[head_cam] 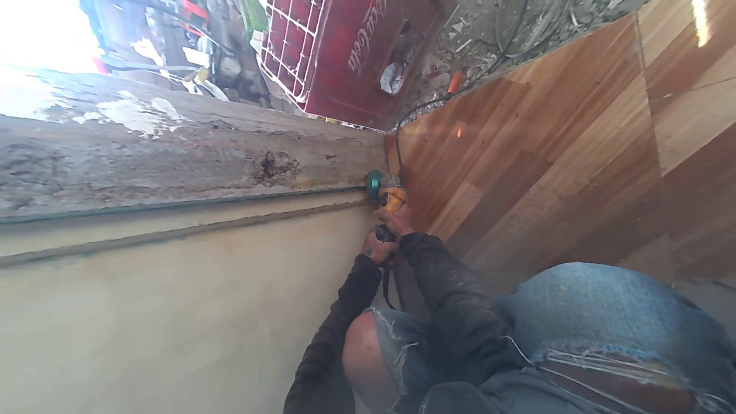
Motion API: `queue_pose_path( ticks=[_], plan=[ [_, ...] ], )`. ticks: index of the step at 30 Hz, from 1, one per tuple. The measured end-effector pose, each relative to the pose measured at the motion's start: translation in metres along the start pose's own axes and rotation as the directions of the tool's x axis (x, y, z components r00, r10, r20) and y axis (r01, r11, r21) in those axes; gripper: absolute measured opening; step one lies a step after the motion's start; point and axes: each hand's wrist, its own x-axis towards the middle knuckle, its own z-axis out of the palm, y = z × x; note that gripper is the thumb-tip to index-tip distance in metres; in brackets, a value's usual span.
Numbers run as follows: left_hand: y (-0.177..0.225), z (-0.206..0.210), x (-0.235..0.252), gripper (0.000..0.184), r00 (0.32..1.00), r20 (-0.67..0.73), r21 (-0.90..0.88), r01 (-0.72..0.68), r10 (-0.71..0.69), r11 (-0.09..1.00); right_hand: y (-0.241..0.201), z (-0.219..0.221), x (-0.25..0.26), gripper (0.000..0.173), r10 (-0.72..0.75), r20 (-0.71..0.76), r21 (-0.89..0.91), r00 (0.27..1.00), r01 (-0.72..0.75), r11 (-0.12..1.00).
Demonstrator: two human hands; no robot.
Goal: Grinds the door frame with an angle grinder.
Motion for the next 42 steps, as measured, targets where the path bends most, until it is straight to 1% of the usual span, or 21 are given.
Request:
queue_pose_path(
  ticks=[4, 7, 11, 14, 18, 23, 27, 31, 33, 37, 42],
  plan=[
    [-0.001, 0.002, 0.002, 0.058, 1.000, 0.008, 0.001, -0.013, 0.013, 1.000, -0.002, -0.003, -0.002, 0.091, 0.020, -0.005, 0.033, 1.000, -0.019, 0.999],
    [0.003, 0.000, 0.000, 0.059, 1.000, 0.009, 0.005, -0.008, 0.008, 1.000, -0.008, -0.005, -0.008, 0.086, 0.023, 0.004, 0.016, 1.000, -0.023, 1.000],
    [0.004, -0.005, -0.003, 0.057, 1.000, -0.008, -0.009, -0.016, 0.016, 1.000, -0.012, -0.001, -0.010, 0.085, -0.016, 0.011, -0.003, 1.000, 0.016, 1.000],
    [0.004, -0.007, -0.009, 0.057, 0.999, -0.027, -0.025, -0.042, 0.042, 0.999, -0.012, 0.003, -0.012, 0.083, -0.039, 0.011, 0.019, 0.999, 0.039, 0.999],
    [0.001, -0.007, -0.021, 0.062, 0.997, -0.053, -0.035, -0.049, 0.047, 0.998, -0.009, 0.004, -0.023, 0.082, -0.039, 0.037, 0.006, 0.999, 0.039, 0.999],
    [-0.002, -0.007, -0.037, 0.070, 0.993, -0.104, -0.085, -0.058, 0.049, 0.995, -0.006, 0.009, -0.031, 0.084, -0.083, 0.052, 0.012, 0.995, 0.082, 0.997],
    [0.000, -0.012, -0.052, 0.075, 0.984, -0.155, -0.135, -0.109, 0.088, 0.985, -0.017, 0.013, -0.045, 0.085, -0.115, 0.082, -0.072, 0.990, 0.121, 0.990],
    [0.002, -0.018, -0.068, 0.074, 0.973, -0.204, -0.227, -0.151, 0.105, 0.962, -0.024, 0.021, -0.061, 0.089, -0.157, 0.114, -0.089, 0.981, 0.168, 0.982],
    [0.001, -0.019, -0.072, 0.073, 0.969, -0.222, -0.230, -0.162, 0.110, 0.960, -0.026, 0.023, -0.066, 0.091, -0.158, 0.127, -0.098, 0.979, 0.170, 0.981],
    [0.003, -0.015, -0.068, 0.071, 0.977, -0.196, -0.199, -0.119, 0.079, 0.973, -0.023, 0.018, -0.061, 0.090, -0.144, 0.127, -0.129, 0.981, 0.160, 0.979],
    [0.001, -0.006, -0.043, 0.068, 0.992, -0.120, -0.109, -0.057, 0.044, 0.992, -0.010, 0.009, -0.038, 0.088, -0.068, 0.075, -0.021, 0.995, 0.070, 0.997]
  ],
)
